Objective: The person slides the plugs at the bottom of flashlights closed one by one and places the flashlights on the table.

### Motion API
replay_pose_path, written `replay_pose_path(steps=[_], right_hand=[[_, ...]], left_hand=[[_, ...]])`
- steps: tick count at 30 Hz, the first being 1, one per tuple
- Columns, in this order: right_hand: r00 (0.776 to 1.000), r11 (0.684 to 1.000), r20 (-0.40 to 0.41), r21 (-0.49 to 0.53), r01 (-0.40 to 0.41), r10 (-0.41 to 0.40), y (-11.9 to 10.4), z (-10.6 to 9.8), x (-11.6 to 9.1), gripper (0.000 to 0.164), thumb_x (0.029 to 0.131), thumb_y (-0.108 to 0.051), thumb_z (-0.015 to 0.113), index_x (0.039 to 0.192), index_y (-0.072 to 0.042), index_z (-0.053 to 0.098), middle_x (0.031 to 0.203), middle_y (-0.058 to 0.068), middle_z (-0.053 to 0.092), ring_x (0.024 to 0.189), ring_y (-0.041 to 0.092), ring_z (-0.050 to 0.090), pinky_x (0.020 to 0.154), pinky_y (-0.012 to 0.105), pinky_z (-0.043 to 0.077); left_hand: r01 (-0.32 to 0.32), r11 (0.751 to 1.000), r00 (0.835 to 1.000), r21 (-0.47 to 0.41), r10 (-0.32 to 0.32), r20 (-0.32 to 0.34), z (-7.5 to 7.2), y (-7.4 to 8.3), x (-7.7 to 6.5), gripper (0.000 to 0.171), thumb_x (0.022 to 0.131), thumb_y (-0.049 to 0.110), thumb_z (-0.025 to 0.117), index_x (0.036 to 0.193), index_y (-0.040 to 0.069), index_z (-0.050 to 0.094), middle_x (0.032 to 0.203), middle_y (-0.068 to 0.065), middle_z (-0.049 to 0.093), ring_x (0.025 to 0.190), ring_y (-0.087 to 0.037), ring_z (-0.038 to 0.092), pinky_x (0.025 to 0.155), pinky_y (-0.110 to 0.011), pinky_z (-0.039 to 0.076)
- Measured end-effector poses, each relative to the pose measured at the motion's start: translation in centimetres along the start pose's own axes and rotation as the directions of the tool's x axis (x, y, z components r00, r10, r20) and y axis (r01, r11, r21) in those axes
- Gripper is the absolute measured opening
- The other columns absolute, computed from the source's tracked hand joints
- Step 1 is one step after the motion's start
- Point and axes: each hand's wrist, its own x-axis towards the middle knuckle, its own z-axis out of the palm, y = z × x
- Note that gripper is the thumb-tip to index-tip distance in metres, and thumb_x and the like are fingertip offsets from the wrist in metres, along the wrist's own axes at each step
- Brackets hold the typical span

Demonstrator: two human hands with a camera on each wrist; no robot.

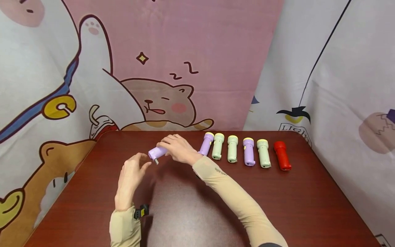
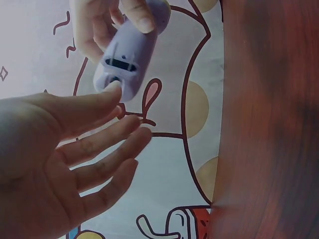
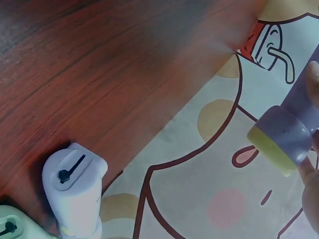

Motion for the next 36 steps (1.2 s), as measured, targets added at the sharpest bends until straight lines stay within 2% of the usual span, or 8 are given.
replay_pose_path(steps=[4,10,16,20,28,36], right_hand=[[1.000,1.000,0.012,0.013,0.009,-0.009,0.0,-0.3,-0.5,0.046,0.076,-0.018,0.079,0.119,-0.019,0.061,0.116,-0.003,0.064,0.111,0.016,0.057,0.097,0.032,0.044],[1.000,0.999,0.005,0.054,0.010,-0.011,0.1,-0.5,-1.2,0.045,0.078,-0.019,0.078,0.119,-0.019,0.061,0.117,-0.003,0.064,0.112,0.016,0.057,0.097,0.032,0.043],[1.000,0.996,-0.009,0.089,0.015,-0.015,0.1,-0.7,-1.5,0.044,0.077,-0.017,0.078,0.118,-0.018,0.061,0.117,-0.003,0.064,0.113,0.016,0.056,0.097,0.032,0.044],[0.999,0.994,-0.027,0.102,0.025,-0.023,0.2,-0.6,-1.7,0.045,0.075,-0.016,0.079,0.117,-0.017,0.062,0.116,-0.002,0.064,0.112,0.016,0.057,0.096,0.032,0.044],[0.999,0.990,-0.028,0.137,0.028,-0.024,0.4,-0.5,-2.0,0.046,0.075,-0.014,0.079,0.117,-0.017,0.062,0.117,-0.002,0.064,0.113,0.016,0.056,0.097,0.033,0.044],[0.998,0.987,-0.055,0.155,0.052,-0.044,0.5,-0.5,-1.9,0.047,0.072,-0.012,0.081,0.115,-0.016,0.062,0.115,-0.001,0.064,0.111,0.017,0.057,0.096,0.035,0.045]], left_hand=[[-0.012,1.000,1.000,-0.023,0.012,-0.013,0.1,0.1,0.1,0.031,0.082,0.014,0.074,0.108,0.003,0.062,0.103,-0.015,0.068,0.085,-0.038,0.067,0.066,-0.050,0.051],[-0.056,0.996,0.998,-0.068,0.058,0.017,0.2,0.2,0.3,0.040,0.081,0.013,0.074,0.118,0.005,0.058,0.111,-0.015,0.068,0.088,-0.032,0.069,0.069,-0.048,0.052],[-0.139,0.987,0.990,-0.076,0.141,0.028,0.5,0.5,0.2,0.038,0.080,0.011,0.075,0.115,0.004,0.061,0.104,-0.016,0.069,0.085,-0.031,0.070,0.069,-0.047,0.053],[-0.166,0.983,0.985,-0.076,0.168,0.030,0.6,0.6,0.2,0.036,0.079,0.012,0.075,0.112,0.005,0.063,0.099,-0.015,0.070,0.085,-0.029,0.070,0.070,-0.046,0.053],[-0.164,0.982,0.984,-0.096,0.169,0.053,0.6,0.8,0.3,0.034,0.080,0.013,0.074,0.111,0.005,0.063,0.098,-0.014,0.071,0.087,-0.028,0.069,0.071,-0.045,0.053],[-0.188,0.977,0.980,-0.105,0.193,0.048,0.6,0.9,0.3,0.036,0.080,0.013,0.074,0.113,0.006,0.063,0.098,-0.014,0.072,0.087,-0.027,0.070,0.070,-0.045,0.053]])
